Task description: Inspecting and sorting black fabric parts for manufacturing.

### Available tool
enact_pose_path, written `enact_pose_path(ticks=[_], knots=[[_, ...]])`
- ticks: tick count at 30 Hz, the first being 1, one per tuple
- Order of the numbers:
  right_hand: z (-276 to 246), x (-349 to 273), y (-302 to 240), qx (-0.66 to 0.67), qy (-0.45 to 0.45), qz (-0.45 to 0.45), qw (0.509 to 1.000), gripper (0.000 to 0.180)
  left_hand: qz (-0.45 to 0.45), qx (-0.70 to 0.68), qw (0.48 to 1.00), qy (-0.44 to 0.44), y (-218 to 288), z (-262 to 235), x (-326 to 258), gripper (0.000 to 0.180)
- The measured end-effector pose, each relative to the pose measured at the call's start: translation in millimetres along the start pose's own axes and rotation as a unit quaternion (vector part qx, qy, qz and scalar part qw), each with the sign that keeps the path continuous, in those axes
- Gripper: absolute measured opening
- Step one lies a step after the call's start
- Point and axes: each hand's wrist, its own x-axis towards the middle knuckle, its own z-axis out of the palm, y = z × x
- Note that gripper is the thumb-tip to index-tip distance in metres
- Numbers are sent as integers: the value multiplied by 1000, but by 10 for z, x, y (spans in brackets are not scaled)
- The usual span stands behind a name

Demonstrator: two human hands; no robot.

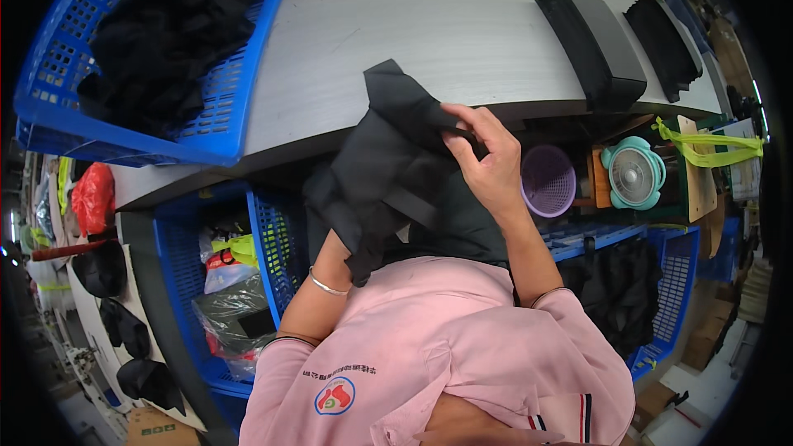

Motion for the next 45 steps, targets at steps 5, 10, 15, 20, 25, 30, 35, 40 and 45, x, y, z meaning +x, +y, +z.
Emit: enact_pose_path(ticks=[5,10,15,20,25,30,35,40,45], knots=[[-162,133,112,183,-127,-32,974,14,-9,-44,999,12,159,-190,85,50],[-174,321,384,446,-137,58,883,15,-8,-81,996,24,476,-599,574,50],[-151,1263,703,179,-13,-9,984,21,-12,0,986,164,532,-211,769,49],[50,1498,1113,-54,197,-24,979,21,-24,141,974,178,423,412,750,42],[-13,704,951,195,143,159,957,21,73,284,891,347,810,191,781,38],[300,612,741,400,52,254,879,27,59,92,957,268,804,-98,1424,37],[280,772,787,532,-35,325,781,30,-103,-247,953,142,691,-69,1520,42],[120,776,971,475,-38,298,827,26,-99,-252,959,85,631,-210,1495,39],[295,773,813,328,-65,224,916,22,-116,-2,985,126,625,-69,1549,22]])
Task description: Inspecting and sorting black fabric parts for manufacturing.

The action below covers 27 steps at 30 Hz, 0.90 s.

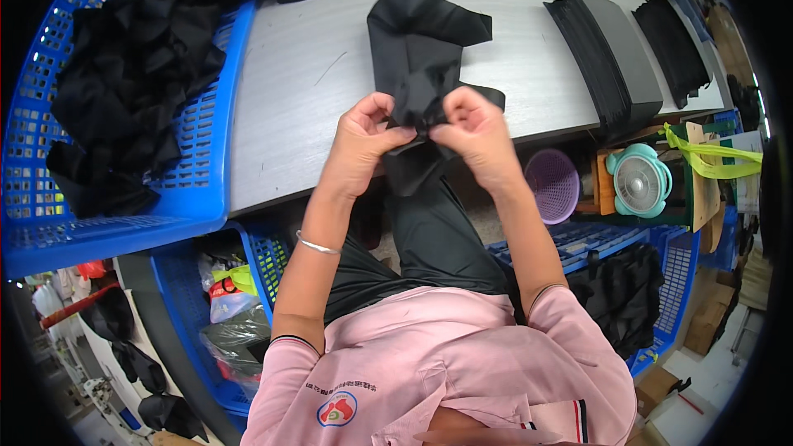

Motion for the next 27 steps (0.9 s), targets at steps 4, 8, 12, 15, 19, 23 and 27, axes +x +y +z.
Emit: enact_pose_path(ticks=[4,8,12,15,19,23,27], knots=[[88,-14,-2,-288,213,-192,914,16,318,391,815,287,-44,-150,15,19],[-17,60,13,-289,304,-288,861,19,261,362,860,246,9,-251,-48,17],[75,51,104,-241,268,-197,912,29,336,589,709,194,69,-39,-202,17],[89,24,175,-291,202,-155,922,27,338,626,678,185,158,83,-222,22],[163,46,258,-370,194,-212,884,27,344,645,647,214,171,186,-99,23],[63,60,257,-426,229,-289,826,26,374,590,670,249,201,10,37,16],[-184,62,52,-396,204,-216,869,28,419,543,664,297,365,-229,84,16]])
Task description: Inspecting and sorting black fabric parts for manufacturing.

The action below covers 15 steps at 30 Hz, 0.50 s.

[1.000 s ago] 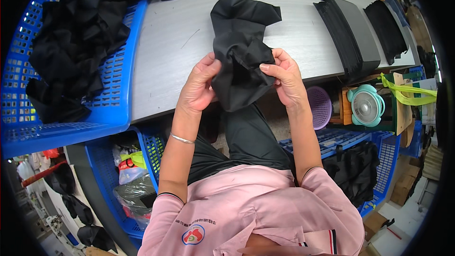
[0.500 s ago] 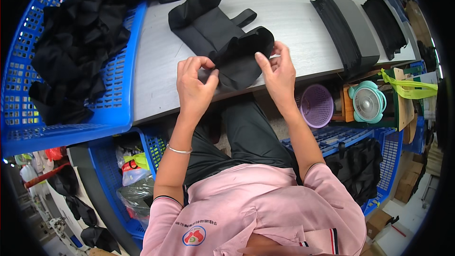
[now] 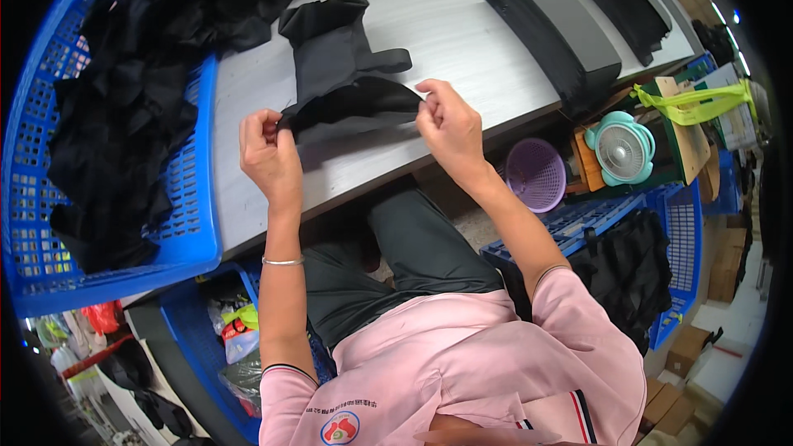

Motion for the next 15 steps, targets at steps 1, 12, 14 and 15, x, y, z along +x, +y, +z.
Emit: enact_pose_path(ticks=[1,12,14,15], knots=[[-64,31,29,-6,6,0,1000,28,3,-7,1000,-2,27,34,-20,16],[-2080,1115,1207,-468,39,51,882,45,-64,-172,983,1,521,-91,-362,30],[-2207,1210,1233,-437,18,38,898,41,-73,-188,979,-9,561,-112,-435,31],[-2242,1240,1231,-393,5,56,918,39,-99,-216,971,-29,565,-118,-485,29]])
